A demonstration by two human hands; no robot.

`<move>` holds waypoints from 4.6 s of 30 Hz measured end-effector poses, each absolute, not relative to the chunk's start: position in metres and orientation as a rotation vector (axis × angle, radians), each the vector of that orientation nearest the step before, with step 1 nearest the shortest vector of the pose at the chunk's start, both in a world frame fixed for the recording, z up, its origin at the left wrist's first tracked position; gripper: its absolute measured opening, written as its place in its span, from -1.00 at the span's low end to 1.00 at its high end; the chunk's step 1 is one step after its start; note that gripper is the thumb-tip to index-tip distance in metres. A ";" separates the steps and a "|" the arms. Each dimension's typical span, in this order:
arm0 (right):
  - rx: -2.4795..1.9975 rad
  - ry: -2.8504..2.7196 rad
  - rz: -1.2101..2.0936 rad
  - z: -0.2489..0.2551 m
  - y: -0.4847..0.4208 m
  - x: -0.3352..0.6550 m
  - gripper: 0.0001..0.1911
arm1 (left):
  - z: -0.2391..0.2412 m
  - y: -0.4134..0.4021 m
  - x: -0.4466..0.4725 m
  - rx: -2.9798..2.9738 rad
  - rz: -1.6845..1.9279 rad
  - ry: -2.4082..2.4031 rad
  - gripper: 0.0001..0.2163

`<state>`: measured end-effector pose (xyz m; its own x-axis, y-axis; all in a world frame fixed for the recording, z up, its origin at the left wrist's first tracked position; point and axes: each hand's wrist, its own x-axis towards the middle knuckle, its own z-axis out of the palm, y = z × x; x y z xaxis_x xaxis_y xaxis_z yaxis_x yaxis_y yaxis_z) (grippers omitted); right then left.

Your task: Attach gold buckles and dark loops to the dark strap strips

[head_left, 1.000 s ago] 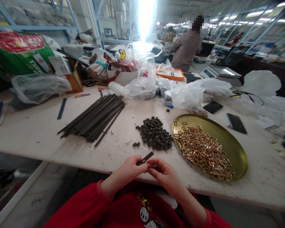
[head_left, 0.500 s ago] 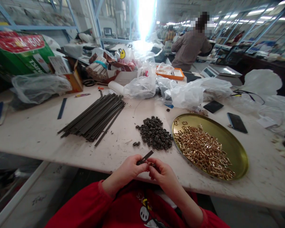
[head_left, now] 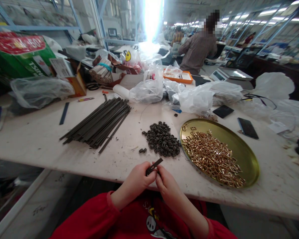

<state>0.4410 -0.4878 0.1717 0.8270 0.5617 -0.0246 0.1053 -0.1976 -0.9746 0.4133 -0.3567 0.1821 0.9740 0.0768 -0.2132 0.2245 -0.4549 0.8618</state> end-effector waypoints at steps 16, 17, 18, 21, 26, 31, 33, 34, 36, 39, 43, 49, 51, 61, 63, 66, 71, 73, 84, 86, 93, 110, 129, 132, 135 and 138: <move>-1.812 -0.430 0.540 0.172 -0.492 0.446 -0.78 | 0.189 -0.358 0.410 2.009 -0.198 0.260 -0.88; -1.850 -0.439 0.508 0.172 -0.492 0.445 -0.80 | 0.188 -0.359 0.410 2.030 -0.189 0.269 -0.88; -1.890 -0.440 0.468 0.171 -0.492 0.445 -0.81 | 0.188 -0.360 0.409 2.047 -0.179 0.279 -0.88; -1.977 -0.446 0.345 0.167 -0.494 0.443 -0.83 | 0.186 -0.361 0.410 2.047 -0.164 0.277 -0.87; -2.007 -0.552 0.250 0.160 -0.498 0.444 -0.86 | 0.185 -0.357 0.412 2.034 -0.133 0.277 -0.88; -2.002 -0.508 0.156 0.157 -0.497 0.444 -0.85 | 0.187 -0.358 0.411 2.012 -0.090 0.299 -0.88; -1.978 -0.516 0.154 0.157 -0.497 0.445 -0.86 | 0.187 -0.359 0.411 1.994 -0.085 0.297 -0.89; -1.967 -0.533 0.160 0.157 -0.496 0.445 -0.87 | 0.187 -0.359 0.411 1.991 -0.085 0.297 -0.89; -1.948 -0.569 0.156 0.158 -0.496 0.446 -0.86 | 0.188 -0.359 0.411 1.996 -0.085 0.298 -0.91; -1.920 -0.608 0.136 0.159 -0.497 0.447 -0.86 | 0.189 -0.359 0.412 1.998 -0.091 0.298 -0.90; -1.879 -0.598 0.185 0.161 -0.498 0.449 -0.89 | 0.190 -0.358 0.412 1.987 -0.115 0.308 -0.89; -1.790 -0.553 0.313 0.163 -0.500 0.454 -0.94 | 0.187 -0.359 0.410 1.989 -0.131 0.297 -0.85; -1.762 -0.568 0.349 0.163 -0.501 0.454 -0.95 | 0.187 -0.358 0.411 1.989 -0.121 0.320 -0.84; -1.936 -0.823 0.053 0.160 -0.502 0.452 -0.88 | 0.189 -0.356 0.413 1.968 -0.106 0.318 -0.84; -1.961 -0.912 0.008 0.163 -0.502 0.453 -0.84 | 0.188 -0.356 0.413 1.956 -0.115 0.310 -0.83; -2.000 -0.982 -0.059 0.166 -0.502 0.455 -0.82 | 0.188 -0.355 0.412 1.946 -0.129 0.322 -0.81; -2.079 -0.991 -0.062 0.164 -0.503 0.452 -0.78 | 0.190 -0.356 0.412 1.972 -0.112 0.338 -0.82; -2.103 -0.980 -0.035 0.164 -0.503 0.451 -0.78 | 0.189 -0.357 0.412 1.988 -0.095 0.335 -0.82; -2.102 -0.844 -0.072 0.156 -0.502 0.449 -0.84 | 0.189 -0.362 0.409 2.037 -0.052 0.310 -0.86; -2.139 -0.899 -0.129 0.155 -0.503 0.448 -0.81 | 0.188 -0.362 0.409 2.035 -0.026 0.318 -0.87; -2.007 -0.717 0.021 0.151 -0.502 0.447 -0.90 | 0.189 -0.364 0.407 2.002 -0.038 0.314 -0.85; -1.866 -0.686 0.146 0.161 -0.506 0.453 -0.88 | 0.187 -0.357 0.413 1.995 -0.132 0.323 -0.84; -1.220 0.034 0.438 0.170 -0.505 0.464 -0.69 | 0.201 -0.345 0.408 1.992 -0.191 0.184 -0.73; -1.072 0.155 0.527 0.174 -0.501 0.460 -0.69 | 0.203 -0.348 0.405 2.017 -0.220 0.135 -0.74; -0.972 0.231 0.638 0.175 -0.495 0.450 -0.68 | 0.203 -0.355 0.403 2.031 -0.208 0.093 -0.74; -0.948 0.241 0.668 0.175 -0.491 0.443 -0.70 | 0.203 -0.359 0.402 2.049 -0.192 0.081 -0.78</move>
<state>0.4428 -0.4914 0.1752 0.7759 0.4208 -0.4700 -0.6240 0.4024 -0.6698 0.4022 -0.3587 0.2034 0.9849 -0.0248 -0.1711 0.1399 -0.4668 0.8732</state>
